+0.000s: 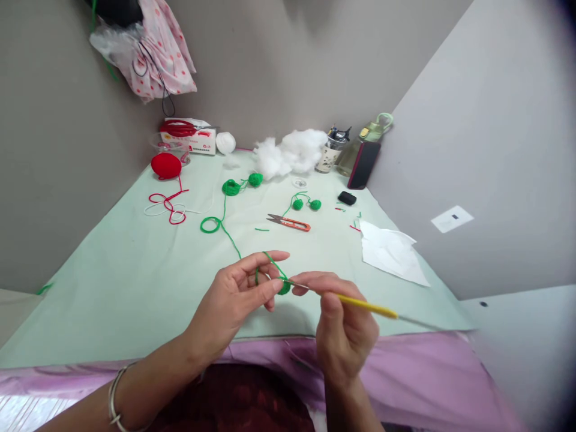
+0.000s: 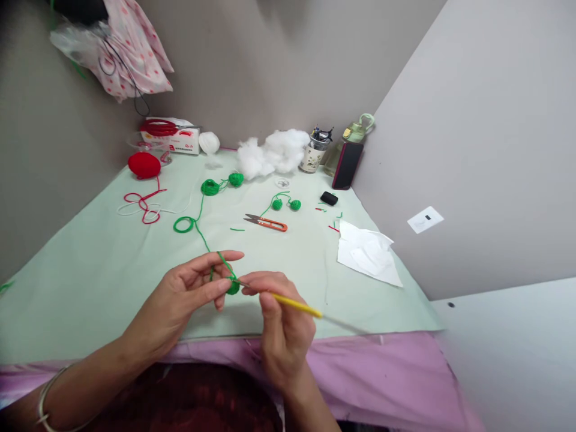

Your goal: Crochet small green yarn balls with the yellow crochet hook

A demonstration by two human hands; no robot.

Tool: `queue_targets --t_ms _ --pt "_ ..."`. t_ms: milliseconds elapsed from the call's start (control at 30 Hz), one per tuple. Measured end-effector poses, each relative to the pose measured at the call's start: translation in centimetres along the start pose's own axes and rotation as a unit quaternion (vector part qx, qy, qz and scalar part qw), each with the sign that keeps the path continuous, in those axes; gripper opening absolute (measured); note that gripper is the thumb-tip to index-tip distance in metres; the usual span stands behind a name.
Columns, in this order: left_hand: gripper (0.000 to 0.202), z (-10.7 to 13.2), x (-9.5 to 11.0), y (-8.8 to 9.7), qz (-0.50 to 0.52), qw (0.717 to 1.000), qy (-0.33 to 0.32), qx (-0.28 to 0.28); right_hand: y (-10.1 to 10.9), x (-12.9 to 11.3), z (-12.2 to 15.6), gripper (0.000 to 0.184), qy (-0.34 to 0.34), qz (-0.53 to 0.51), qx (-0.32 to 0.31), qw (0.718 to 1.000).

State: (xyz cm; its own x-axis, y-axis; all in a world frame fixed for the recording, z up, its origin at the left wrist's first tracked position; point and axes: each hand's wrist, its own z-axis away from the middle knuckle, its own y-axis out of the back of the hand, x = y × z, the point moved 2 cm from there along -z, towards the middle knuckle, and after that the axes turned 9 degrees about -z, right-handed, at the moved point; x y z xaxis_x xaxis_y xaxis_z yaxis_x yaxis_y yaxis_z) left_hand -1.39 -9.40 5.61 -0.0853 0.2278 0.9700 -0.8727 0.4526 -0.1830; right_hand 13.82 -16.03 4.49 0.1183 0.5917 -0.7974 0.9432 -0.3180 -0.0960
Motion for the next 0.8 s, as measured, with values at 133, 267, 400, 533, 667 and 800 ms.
queue_targets --t_ms 133,267,400,533,667,800 --pt "0.043 0.3 -0.1 -0.4 -0.015 1.000 -0.005 0.016 -0.3 -0.2 0.8 0.031 0.134 0.140 -0.069 0.979" --pt "0.057 0.6 -0.5 -0.6 -0.009 0.999 -0.016 0.040 -0.7 0.7 1.5 0.045 0.189 0.269 -0.078 0.941" --pt "0.059 0.2 -0.9 -0.5 0.094 0.993 0.067 -0.041 -0.8 0.8 1.5 0.042 0.192 0.264 -0.038 0.944" --pt "0.045 -0.4 -0.4 0.1 0.147 0.981 0.101 -0.070 -0.4 0.3 0.6 0.027 0.031 0.061 0.043 0.997" --pt "0.040 -0.2 -0.1 0.0 0.095 0.993 0.054 -0.053 -0.5 0.3 -0.1 0.022 -0.052 -0.071 0.065 0.994" --pt "0.043 0.1 -0.6 -0.8 0.056 0.998 0.027 -0.020 -1.0 0.7 0.1 0.024 -0.012 0.015 0.018 1.000"
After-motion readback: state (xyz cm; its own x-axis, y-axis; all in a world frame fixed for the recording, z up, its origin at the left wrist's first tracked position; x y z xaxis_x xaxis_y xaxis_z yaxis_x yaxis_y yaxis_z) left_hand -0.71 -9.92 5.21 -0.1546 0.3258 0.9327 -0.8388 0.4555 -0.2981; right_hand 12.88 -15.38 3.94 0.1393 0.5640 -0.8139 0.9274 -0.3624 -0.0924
